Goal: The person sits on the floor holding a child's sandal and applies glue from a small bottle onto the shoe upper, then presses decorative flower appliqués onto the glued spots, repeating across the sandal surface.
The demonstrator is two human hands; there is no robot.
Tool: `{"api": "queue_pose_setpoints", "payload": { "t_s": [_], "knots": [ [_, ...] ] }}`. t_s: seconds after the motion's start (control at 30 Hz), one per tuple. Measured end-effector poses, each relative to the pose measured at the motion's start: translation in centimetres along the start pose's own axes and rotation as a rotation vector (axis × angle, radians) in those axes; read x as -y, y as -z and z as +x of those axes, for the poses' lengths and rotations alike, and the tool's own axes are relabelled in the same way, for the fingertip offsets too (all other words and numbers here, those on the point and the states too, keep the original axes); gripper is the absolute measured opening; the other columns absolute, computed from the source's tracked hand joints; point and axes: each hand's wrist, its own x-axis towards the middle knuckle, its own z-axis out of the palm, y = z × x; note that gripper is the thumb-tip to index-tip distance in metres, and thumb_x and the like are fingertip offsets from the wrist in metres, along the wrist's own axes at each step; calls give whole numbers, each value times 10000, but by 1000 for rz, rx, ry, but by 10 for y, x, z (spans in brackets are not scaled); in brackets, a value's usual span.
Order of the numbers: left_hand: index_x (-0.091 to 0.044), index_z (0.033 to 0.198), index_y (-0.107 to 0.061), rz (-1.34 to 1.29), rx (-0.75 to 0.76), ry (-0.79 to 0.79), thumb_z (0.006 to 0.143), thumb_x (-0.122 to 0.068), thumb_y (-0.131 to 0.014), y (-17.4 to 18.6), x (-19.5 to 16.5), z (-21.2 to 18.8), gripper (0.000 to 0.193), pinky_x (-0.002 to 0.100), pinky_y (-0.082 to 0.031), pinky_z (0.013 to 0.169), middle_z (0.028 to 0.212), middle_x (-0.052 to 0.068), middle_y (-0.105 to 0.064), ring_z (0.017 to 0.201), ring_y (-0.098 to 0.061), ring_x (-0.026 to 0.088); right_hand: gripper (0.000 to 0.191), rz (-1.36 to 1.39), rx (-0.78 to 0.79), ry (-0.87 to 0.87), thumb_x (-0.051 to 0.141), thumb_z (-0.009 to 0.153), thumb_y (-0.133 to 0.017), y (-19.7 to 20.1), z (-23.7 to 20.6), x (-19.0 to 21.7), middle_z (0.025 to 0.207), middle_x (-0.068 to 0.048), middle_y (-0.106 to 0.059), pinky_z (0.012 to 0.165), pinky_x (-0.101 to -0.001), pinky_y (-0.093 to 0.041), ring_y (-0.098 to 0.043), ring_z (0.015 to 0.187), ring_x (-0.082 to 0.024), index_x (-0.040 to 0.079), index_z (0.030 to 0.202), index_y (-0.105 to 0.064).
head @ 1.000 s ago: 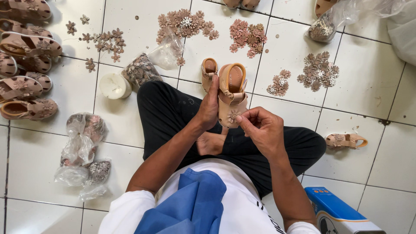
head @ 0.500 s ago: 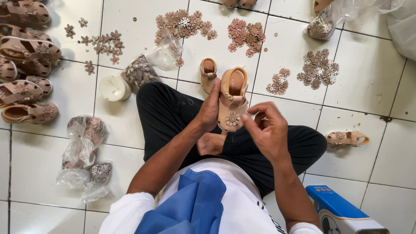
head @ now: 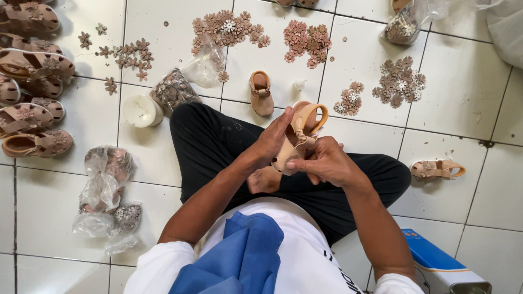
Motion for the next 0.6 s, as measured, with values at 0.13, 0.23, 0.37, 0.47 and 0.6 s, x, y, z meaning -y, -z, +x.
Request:
{"api": "queue_pose_setpoints", "payload": {
  "t_s": [0.13,0.23,0.37,0.47,0.6],
  "knots": [
    [-17,1525,-398,29,83,-23,1008,-682,-256,-3,-4,-6,854,358,-553,994,1310,203,-626,1159,-651,241,245,129,10,73,186,816,-856,-3,3,-15,565,-15,-621,330,-203,-348,-471,375,-49,-18,851,-725],
    [-20,1529,-392,35,116,-8,1013,-678,-245,-6,-7,-8,849,356,-559,1011,1314,199,-624,1185,-652,241,250,166,26,78,182,813,-853,-3,1,-18,571,-4,-615,336,-205,-349,-466,383,-46,-21,859,-715],
    [-24,1529,-414,88,97,51,1010,-679,-214,-7,-10,-8,859,361,-578,971,1277,213,-648,1153,-664,260,240,63,49,38,187,842,-825,1,-5,-11,548,-23,-608,361,-212,-389,-520,393,-72,-35,877,-741],
    [-30,1545,-382,60,119,37,1010,-677,-221,-6,-13,-6,855,364,-570,997,1332,204,-624,1211,-642,265,247,37,72,61,149,821,-807,3,-7,-6,639,-45,-712,429,-231,-524,-671,489,-104,-43,950,-721],
    [-60,1583,-313,72,147,11,1015,-674,-228,-5,-17,-7,841,348,-535,1063,1437,166,-563,1314,-588,246,210,24,78,41,123,873,-744,5,-12,-8,625,-87,-735,492,-237,-532,-705,545,-121,-58,972,-707]
  ]
}}
